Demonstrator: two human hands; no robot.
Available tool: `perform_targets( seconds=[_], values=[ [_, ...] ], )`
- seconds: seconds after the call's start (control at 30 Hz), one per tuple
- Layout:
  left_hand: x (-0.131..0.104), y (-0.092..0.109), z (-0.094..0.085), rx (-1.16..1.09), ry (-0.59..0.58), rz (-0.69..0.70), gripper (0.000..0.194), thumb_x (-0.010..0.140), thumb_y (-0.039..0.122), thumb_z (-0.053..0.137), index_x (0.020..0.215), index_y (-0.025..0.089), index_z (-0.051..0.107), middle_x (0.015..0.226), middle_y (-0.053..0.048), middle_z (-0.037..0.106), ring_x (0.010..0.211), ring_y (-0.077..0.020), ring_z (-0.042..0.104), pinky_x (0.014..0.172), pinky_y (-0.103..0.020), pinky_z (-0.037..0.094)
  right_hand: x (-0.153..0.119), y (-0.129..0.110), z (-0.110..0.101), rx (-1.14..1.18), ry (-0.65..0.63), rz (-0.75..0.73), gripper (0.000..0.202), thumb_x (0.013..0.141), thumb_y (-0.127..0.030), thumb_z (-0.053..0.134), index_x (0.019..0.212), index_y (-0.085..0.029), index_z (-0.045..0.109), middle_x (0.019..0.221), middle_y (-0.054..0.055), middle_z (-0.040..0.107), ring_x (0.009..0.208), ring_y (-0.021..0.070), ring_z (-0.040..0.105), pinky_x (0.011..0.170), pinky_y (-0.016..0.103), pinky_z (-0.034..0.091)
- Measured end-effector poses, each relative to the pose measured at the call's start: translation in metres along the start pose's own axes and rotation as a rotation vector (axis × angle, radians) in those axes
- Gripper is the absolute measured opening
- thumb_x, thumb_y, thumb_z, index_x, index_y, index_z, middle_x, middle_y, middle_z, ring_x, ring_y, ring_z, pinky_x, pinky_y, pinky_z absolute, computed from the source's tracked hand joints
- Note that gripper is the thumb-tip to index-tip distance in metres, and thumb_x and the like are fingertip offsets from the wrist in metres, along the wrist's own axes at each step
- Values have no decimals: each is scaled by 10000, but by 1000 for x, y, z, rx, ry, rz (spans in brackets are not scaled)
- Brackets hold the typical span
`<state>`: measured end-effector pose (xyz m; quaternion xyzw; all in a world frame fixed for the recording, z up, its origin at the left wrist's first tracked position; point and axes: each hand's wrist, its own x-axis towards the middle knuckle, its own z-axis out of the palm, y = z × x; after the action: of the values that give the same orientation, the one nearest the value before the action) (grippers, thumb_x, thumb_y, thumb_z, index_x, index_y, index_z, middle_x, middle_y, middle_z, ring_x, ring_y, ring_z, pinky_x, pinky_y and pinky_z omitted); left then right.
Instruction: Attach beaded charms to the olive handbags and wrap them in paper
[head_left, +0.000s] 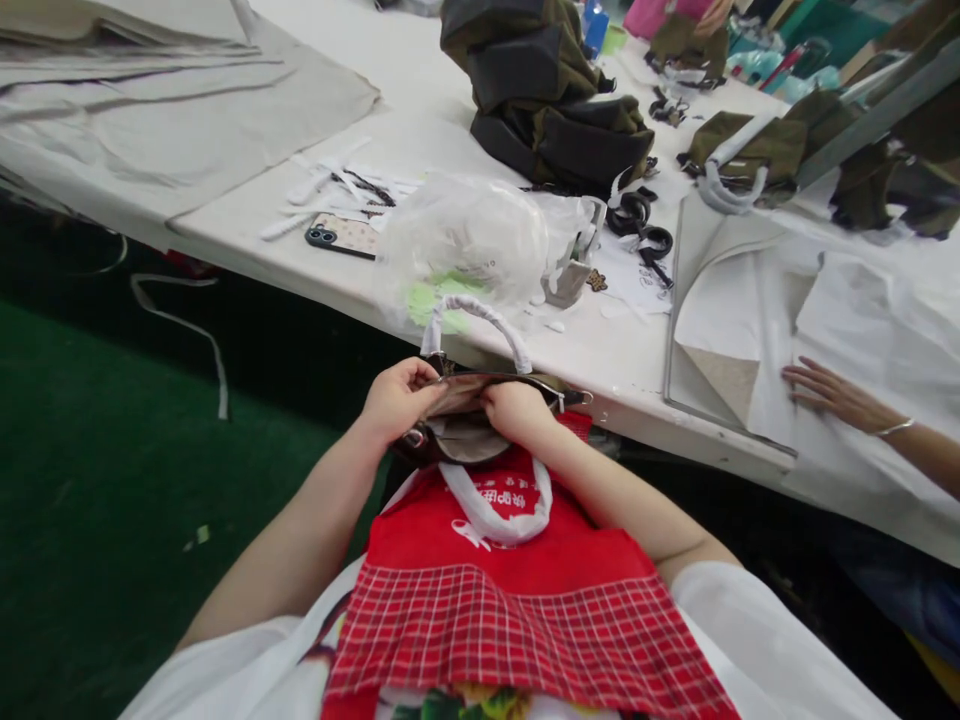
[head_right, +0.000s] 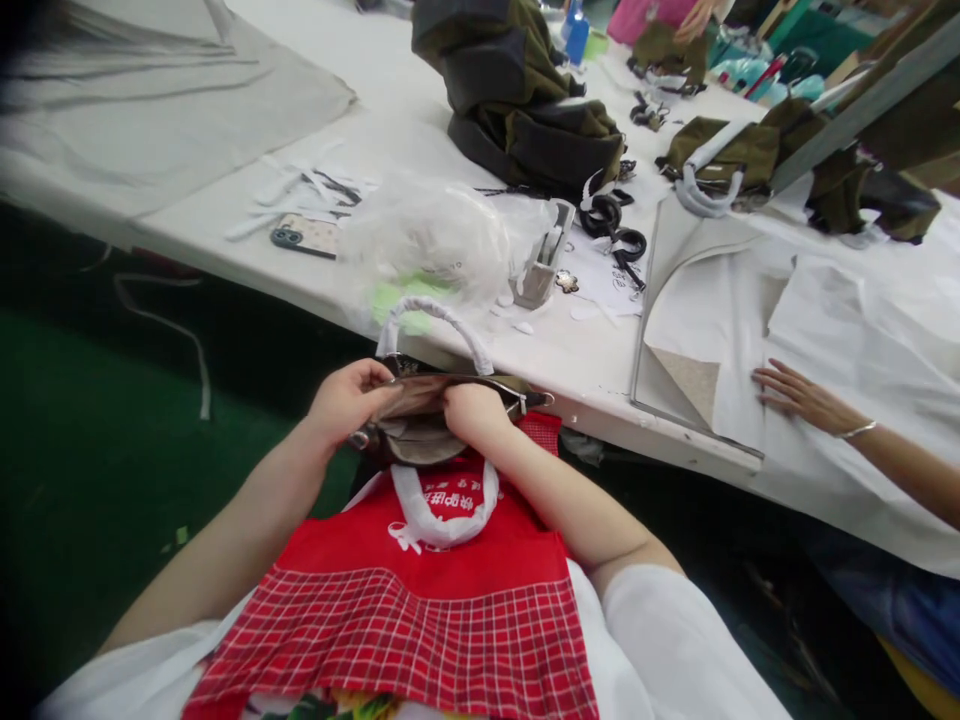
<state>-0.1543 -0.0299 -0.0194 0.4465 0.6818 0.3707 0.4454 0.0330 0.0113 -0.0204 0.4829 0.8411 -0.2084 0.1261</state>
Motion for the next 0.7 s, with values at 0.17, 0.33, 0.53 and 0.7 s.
perform_targets(
  seconds=[0.17, 0.33, 0.53, 0.7],
  values=[
    [60, -1, -6, -203, -49, -256, 270, 502, 245, 760, 687, 187, 572, 521, 53, 568, 442, -109, 509, 432, -220, 374, 42, 10, -22, -53, -72, -7, 308, 919, -267, 463, 1018, -145, 728, 1057, 156, 717, 973, 266, 662, 841, 334, 485],
    [90, -4, -10, -213, -70, -319, 290, 435, 177, 784, 635, 174, 574, 489, 31, 578, 449, -140, 549, 450, -251, 410, 60, 3, -34, -61, -67, -23, 280, 899, -252, 500, 1023, -147, 728, 1058, 162, 717, 976, 266, 660, 841, 336, 483],
    [89, -6, -9, -193, -67, -319, 276, 446, 176, 785, 625, 172, 575, 463, 32, 568, 441, -146, 545, 445, -248, 396, 56, -4, -36, -48, -16, -64, 272, 880, -252, 508, 1025, -180, 726, 1067, 141, 715, 995, 279, 647, 846, 353, 473],
    [59, -2, -9, -174, -61, -198, 264, 512, 264, 789, 662, 182, 588, 497, 56, 564, 442, -105, 516, 440, -205, 360, 30, -12, -27, 80, 61, -290, 270, 892, -257, 503, 1047, -212, 719, 1088, 91, 713, 1001, 252, 639, 894, 335, 441]
  ],
)
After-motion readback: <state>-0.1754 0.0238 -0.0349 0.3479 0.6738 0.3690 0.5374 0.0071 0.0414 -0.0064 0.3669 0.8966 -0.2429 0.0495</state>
